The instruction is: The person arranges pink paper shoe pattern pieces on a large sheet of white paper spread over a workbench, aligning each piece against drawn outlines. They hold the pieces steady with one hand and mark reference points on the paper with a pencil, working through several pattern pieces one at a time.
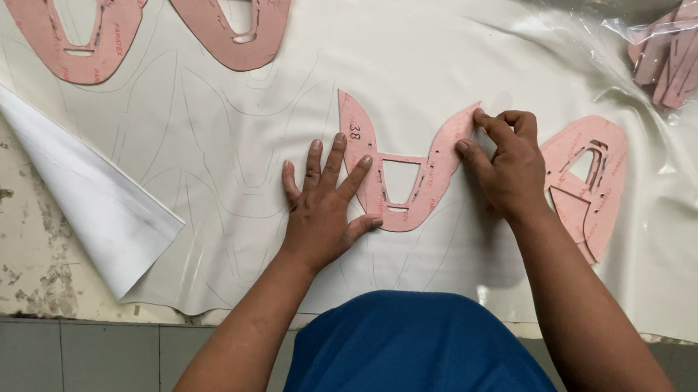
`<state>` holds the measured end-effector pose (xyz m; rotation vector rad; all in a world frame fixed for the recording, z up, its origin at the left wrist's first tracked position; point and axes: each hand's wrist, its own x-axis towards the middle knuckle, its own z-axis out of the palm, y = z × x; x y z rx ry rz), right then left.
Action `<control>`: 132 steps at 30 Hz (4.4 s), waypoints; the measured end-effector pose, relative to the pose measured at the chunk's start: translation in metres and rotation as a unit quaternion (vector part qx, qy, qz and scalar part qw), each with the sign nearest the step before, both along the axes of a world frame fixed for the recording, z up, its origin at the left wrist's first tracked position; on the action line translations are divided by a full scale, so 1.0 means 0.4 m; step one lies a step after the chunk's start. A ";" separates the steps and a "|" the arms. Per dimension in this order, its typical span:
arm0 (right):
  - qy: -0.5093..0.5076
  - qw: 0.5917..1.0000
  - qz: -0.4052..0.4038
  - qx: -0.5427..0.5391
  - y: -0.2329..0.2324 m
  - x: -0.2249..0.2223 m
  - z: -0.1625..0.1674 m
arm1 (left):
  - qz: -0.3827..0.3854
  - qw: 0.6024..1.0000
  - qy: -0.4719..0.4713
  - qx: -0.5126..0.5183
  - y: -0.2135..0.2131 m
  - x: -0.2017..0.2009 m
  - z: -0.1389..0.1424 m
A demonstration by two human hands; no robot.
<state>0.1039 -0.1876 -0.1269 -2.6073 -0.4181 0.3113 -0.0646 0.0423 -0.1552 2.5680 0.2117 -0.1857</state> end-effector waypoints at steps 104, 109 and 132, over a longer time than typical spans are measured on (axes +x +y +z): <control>0.005 0.980 0.181 0.084 0.028 -0.173 0.054 | -0.055 0.989 0.110 0.078 -0.052 0.102 0.107; 0.047 0.980 0.171 0.091 0.020 -0.192 0.047 | -0.060 0.989 0.102 0.088 -0.052 0.098 0.104; 0.082 0.967 0.195 0.140 0.080 -0.156 0.041 | -0.053 0.991 0.097 0.074 -0.049 0.095 0.103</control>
